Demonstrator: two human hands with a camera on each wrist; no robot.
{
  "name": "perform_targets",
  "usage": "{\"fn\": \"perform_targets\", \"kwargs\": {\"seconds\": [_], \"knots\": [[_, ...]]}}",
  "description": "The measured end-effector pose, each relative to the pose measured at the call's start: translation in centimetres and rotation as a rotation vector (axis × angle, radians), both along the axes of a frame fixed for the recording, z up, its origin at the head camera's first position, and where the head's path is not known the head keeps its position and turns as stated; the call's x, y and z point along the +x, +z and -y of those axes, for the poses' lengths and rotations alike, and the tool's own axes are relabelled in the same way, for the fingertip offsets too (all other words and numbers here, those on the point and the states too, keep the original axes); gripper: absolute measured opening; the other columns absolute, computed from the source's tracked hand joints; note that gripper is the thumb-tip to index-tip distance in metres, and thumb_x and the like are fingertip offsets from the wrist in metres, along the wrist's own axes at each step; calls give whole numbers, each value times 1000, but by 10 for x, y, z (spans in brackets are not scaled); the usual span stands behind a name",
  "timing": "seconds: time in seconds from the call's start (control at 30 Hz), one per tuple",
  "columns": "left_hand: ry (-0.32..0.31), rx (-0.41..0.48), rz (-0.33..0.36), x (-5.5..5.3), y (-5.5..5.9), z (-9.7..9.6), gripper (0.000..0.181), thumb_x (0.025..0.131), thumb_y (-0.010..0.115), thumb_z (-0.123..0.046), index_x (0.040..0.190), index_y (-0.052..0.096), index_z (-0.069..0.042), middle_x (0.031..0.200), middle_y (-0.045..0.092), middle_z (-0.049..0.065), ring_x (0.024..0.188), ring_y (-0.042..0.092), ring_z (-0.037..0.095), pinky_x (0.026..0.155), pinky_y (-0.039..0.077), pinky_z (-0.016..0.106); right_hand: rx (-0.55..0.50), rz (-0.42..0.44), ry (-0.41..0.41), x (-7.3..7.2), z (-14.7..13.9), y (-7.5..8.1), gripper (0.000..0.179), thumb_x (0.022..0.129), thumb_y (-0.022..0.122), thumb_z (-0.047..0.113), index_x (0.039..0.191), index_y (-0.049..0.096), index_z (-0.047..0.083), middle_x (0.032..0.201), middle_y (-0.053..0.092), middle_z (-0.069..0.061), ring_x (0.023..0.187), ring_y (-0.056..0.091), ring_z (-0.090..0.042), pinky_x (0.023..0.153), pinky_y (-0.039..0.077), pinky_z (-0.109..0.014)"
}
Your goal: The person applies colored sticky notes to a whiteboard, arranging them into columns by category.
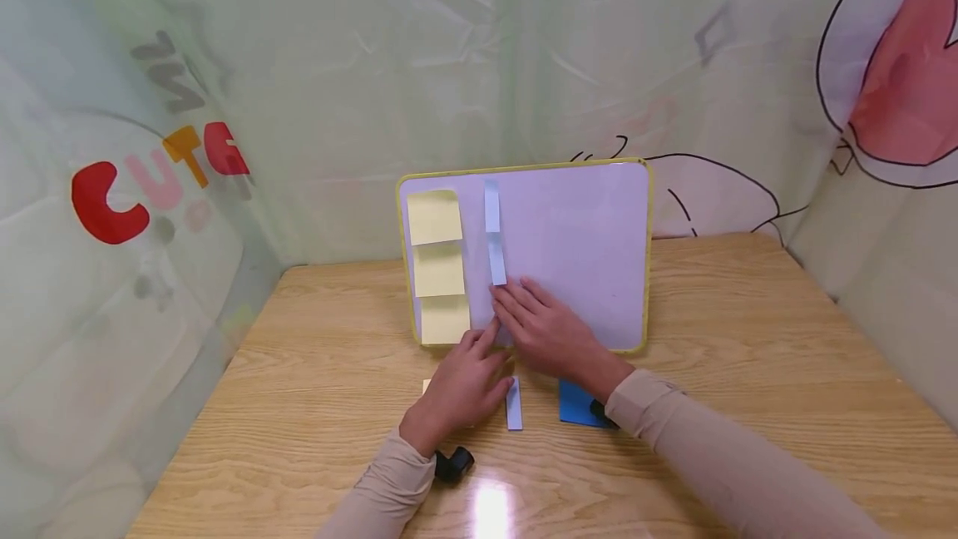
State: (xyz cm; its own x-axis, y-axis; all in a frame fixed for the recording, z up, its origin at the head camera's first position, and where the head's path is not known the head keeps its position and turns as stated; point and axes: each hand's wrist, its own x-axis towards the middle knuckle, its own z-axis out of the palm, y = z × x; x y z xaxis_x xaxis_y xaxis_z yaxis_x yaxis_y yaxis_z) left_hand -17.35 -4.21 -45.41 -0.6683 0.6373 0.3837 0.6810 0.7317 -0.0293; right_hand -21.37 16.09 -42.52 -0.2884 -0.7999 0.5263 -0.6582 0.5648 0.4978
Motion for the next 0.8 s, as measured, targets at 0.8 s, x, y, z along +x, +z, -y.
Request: {"fn": "perform_targets", "kwargs": {"seconds": [0.8], "knots": [[-55, 95, 10, 0, -3, -2, 38, 93, 68, -31, 125, 68, -9, 158, 31, 21, 123, 53, 30, 100, 47, 35, -205, 171, -39, 20, -19, 5, 47, 76, 73, 14, 119, 67, -5, 127, 64, -21, 117, 59, -38, 96, 48, -52]]}}
